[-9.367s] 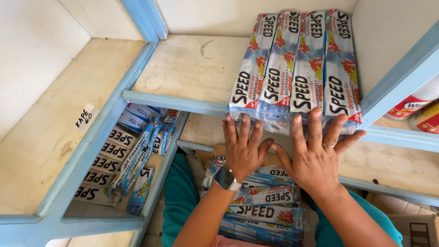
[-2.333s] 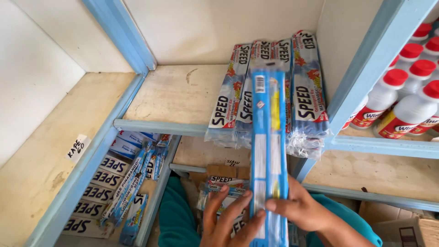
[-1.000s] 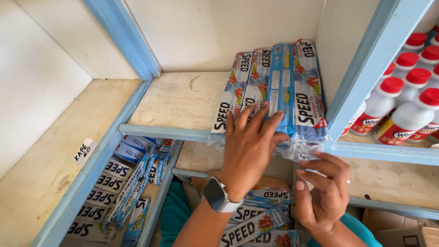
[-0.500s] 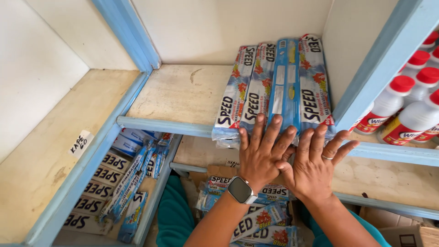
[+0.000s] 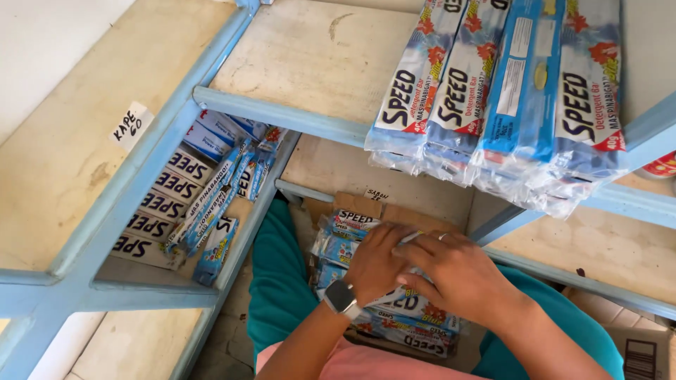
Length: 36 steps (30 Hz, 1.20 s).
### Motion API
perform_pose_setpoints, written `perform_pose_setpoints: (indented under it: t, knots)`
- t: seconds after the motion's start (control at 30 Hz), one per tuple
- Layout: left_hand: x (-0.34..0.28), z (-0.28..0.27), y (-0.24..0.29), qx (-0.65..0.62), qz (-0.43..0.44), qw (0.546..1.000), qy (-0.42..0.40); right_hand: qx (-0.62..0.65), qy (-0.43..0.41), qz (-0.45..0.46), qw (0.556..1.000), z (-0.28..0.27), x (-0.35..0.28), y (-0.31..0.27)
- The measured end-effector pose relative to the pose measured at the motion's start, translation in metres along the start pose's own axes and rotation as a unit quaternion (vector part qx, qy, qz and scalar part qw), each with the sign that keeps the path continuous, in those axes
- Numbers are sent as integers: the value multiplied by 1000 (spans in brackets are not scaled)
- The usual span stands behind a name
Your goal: Stocking detergent bars onto a retail shelf.
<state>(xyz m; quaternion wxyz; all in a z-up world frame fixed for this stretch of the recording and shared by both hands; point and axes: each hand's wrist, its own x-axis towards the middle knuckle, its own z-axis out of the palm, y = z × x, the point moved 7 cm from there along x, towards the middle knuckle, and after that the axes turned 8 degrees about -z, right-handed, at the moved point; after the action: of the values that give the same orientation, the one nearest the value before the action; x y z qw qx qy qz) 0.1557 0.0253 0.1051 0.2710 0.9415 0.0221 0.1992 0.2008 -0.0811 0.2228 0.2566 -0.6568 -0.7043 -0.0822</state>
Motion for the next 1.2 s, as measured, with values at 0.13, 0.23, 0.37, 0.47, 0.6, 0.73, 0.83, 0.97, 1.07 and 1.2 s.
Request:
perform_pose_setpoints:
  t: [0.13,0.23,0.37,0.47,0.6,0.73,0.83,0.97,1.07,1.2]
  knots:
    - [-80,62,-59,59,-95,979,-171,31,-218,169,961,40,-23,36]
    - [-111,80,-80,68,-202,951,-226,10,-354,255,900,43,-33,44]
    - [-122,88,-99,44,-255,947,-190,68,-259,226,937,31,-15,35]
    - [-128,89,-97,2,-235,954,-184,46,-281,241,928,39,-26,44]
    - [-135,75,-88,-83,-215,968,-94,81,-184,238,950,33,-33,53]
    - [-120,28,-73,-147,-232,961,21,59,-213,229,948,27,-49,67]
    - [-111,-16,-57,-199,-217,938,181,178,-277,255,909,28,-39,50]
    - [-101,-64,-11,-145,-193,925,293,280,-187,251,908,42,-12,12]
    - [-98,-66,14,-161,-149,927,306,281,-111,183,935,57,-13,-1]
    - [-93,-78,38,-189,-94,943,257,479,25,280,831,49,-19,11]
